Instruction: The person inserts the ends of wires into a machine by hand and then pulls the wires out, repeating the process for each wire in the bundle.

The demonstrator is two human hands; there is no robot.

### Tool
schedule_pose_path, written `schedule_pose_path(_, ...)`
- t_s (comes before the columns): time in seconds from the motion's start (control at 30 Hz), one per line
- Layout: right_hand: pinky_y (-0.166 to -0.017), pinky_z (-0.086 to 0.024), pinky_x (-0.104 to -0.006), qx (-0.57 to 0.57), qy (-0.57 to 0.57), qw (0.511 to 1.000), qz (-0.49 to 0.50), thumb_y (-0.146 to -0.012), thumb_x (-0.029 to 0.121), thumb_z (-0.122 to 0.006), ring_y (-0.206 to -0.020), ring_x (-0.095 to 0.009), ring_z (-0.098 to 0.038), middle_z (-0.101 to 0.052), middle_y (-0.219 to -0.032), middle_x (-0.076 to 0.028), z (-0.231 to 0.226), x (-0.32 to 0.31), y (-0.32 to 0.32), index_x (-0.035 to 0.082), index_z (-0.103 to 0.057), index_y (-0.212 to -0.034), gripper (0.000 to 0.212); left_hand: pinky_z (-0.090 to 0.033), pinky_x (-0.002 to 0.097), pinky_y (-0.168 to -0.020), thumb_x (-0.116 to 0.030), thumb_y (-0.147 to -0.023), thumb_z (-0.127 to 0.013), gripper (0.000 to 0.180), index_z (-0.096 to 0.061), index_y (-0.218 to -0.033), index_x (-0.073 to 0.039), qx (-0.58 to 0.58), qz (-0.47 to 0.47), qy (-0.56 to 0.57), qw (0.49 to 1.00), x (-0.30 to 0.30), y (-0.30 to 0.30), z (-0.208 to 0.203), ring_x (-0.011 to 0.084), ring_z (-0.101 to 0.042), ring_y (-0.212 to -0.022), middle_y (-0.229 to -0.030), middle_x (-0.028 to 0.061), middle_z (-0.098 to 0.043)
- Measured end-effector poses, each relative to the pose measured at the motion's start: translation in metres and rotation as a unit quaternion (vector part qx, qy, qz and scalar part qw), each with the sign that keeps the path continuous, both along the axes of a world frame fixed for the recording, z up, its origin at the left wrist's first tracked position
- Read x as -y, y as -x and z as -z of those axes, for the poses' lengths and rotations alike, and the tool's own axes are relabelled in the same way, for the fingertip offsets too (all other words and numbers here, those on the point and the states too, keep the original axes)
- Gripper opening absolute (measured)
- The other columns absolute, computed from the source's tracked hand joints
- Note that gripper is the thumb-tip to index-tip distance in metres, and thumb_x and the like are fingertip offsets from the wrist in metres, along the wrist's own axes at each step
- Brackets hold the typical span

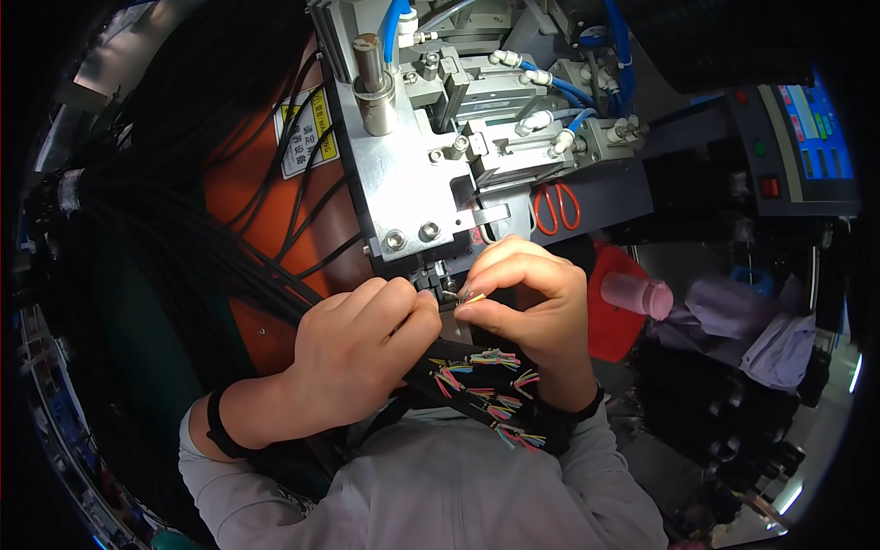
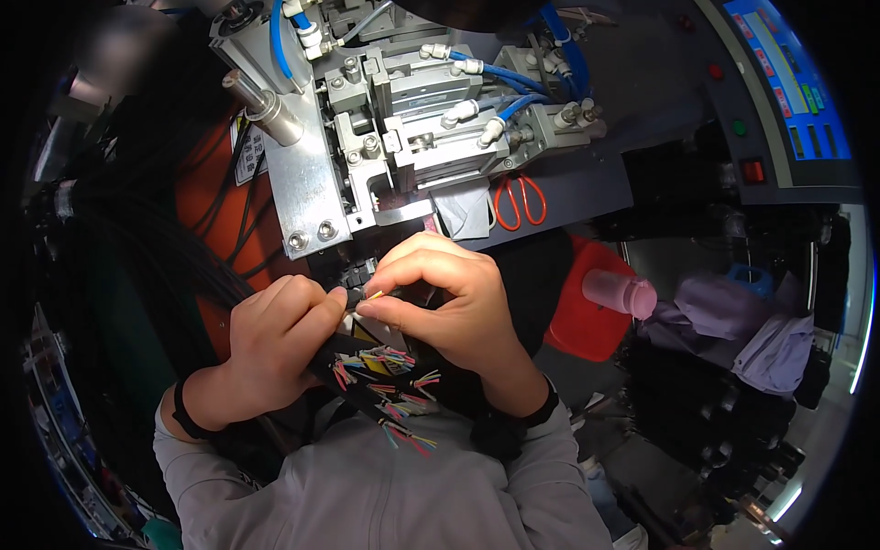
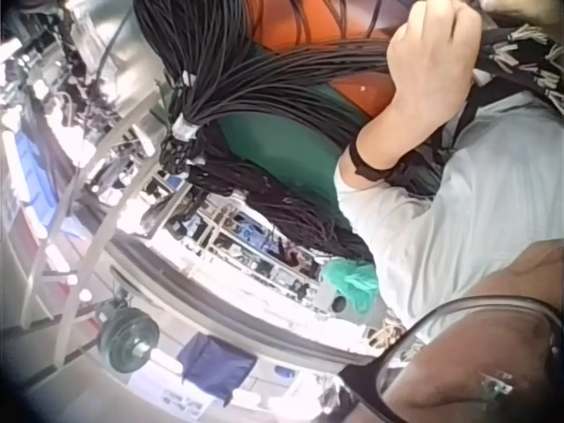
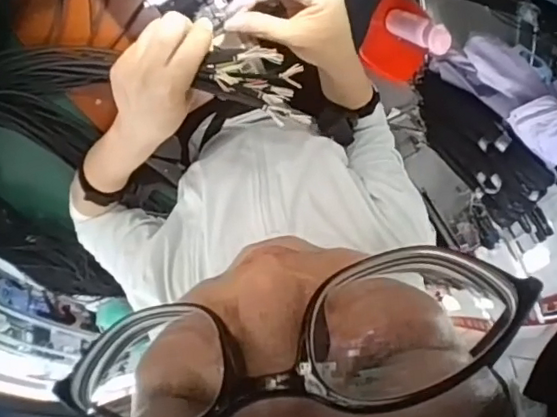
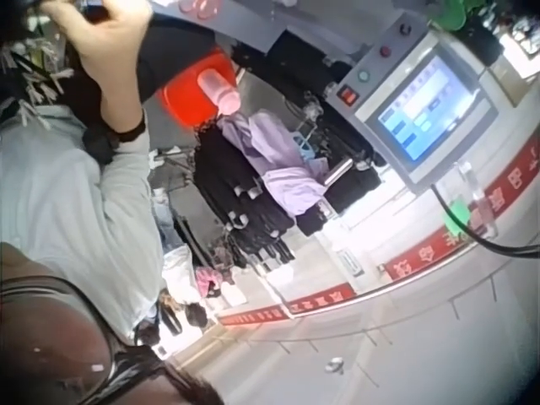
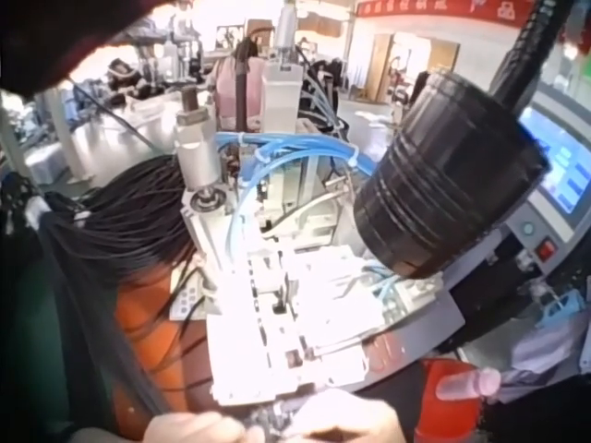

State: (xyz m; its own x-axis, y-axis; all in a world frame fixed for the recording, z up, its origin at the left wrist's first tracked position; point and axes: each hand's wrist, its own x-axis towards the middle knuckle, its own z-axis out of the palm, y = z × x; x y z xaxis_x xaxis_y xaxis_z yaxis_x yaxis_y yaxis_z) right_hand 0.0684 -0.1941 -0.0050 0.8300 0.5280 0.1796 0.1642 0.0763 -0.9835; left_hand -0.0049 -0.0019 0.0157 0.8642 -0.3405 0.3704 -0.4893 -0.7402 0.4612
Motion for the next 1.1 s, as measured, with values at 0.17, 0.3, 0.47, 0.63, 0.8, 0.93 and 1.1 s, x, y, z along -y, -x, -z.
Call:
schedule_pose_path(0.17, -0.066, -0.046, -0.0282, 0.132, 0.054, 0.99, -0.016, -0.061, -0.006, -0.082, -0.073, -0.019, -0.059, -0.064, -0.079, -0.007, -0.002, 0.0, -0.006, 0.003, -0.065, -0.078, 0.025, -0.042, 0.029, -0.049, -0.016, -0.069, -0.068, 0.031, -0.061, -0.096, -0.002, 0.021, -0.013, 0.001, 1.0, 0.003, -0.003, 0.007, 0.0175, -0.055, -0.064, -0.08, 0.005, -0.049)
schedule_pose_path(0.3, -0.065, -0.045, -0.0283, 0.219, 0.023, 0.973, 0.065, -0.061, -0.005, -0.082, -0.071, -0.018, -0.057, -0.062, -0.077, -0.006, 0.006, -0.013, 0.003, 0.004, -0.063, -0.077, 0.026, -0.044, 0.0293, -0.049, -0.02, -0.07, -0.069, 0.033, -0.061, -0.096, -0.001, 0.026, -0.027, 0.043, 0.998, 0.003, -0.003, 0.011, 0.018, -0.056, -0.062, -0.078, 0.0055, -0.049)
schedule_pose_path(0.47, -0.065, -0.045, -0.0287, 0.323, 0.016, 0.932, 0.163, -0.061, -0.006, -0.083, -0.07, -0.017, -0.057, -0.062, -0.076, -0.005, 0.011, -0.024, 0.012, 0.005, -0.063, -0.077, 0.028, -0.043, 0.0296, -0.048, -0.022, -0.069, -0.071, 0.035, -0.062, -0.095, 0.0, 0.032, -0.037, 0.038, 0.998, 0.001, -0.004, 0.01, 0.0182, -0.056, -0.06, -0.076, 0.0058, -0.048)
schedule_pose_path(0.63, -0.062, -0.046, -0.0295, 0.035, -0.059, 0.994, 0.083, -0.063, 0.0, -0.083, -0.067, -0.02, -0.059, -0.062, -0.074, -0.006, 0.01, -0.019, 0.007, 0.005, -0.066, -0.076, 0.022, -0.042, 0.0293, -0.047, -0.018, -0.07, -0.07, 0.03, -0.061, -0.093, -0.001, 0.031, -0.036, 0.043, 0.998, 0.002, -0.001, 0.007, 0.0176, -0.056, -0.06, -0.075, 0.0054, -0.047)
schedule_pose_path(0.8, -0.062, -0.046, -0.0287, 0.12, -0.023, 0.99, 0.07, -0.064, 0.0, -0.082, -0.068, -0.019, -0.06, -0.063, -0.076, -0.006, 0.005, -0.011, 0.002, 0.004, -0.066, -0.077, 0.021, -0.041, 0.0278, -0.046, -0.012, -0.072, -0.067, 0.021, -0.061, -0.09, -0.003, 0.034, -0.026, 0.04, 0.998, 0.003, -0.003, 0.005, 0.0163, -0.055, -0.059, -0.075, 0.0049, -0.046)
schedule_pose_path(0.93, -0.066, -0.046, -0.0291, 0.314, 0.107, 0.939, 0.089, -0.064, -0.007, -0.08, -0.071, -0.018, -0.058, -0.063, -0.074, -0.007, -0.009, -0.007, 0.001, 0.002, -0.065, -0.076, 0.021, -0.041, 0.0268, -0.046, -0.009, -0.073, -0.065, 0.018, -0.06, -0.089, -0.004, 0.034, -0.032, 0.006, 0.999, 0.003, -0.003, 0.004, 0.0157, -0.055, -0.06, -0.075, 0.0045, -0.046)
schedule_pose_path(1.1, -0.068, -0.046, -0.0292, 0.175, 0.111, 0.978, 0.008, -0.063, -0.006, -0.081, -0.071, -0.017, -0.059, -0.065, -0.076, -0.006, -0.006, 0.001, -0.005, 0.002, -0.067, -0.079, 0.022, -0.04, 0.0269, -0.046, -0.011, -0.071, -0.066, 0.021, -0.06, -0.09, -0.003, 0.051, -0.03, -0.025, 0.998, 0.003, -0.001, 0.009, 0.0156, -0.056, -0.061, -0.077, 0.0043, -0.047)
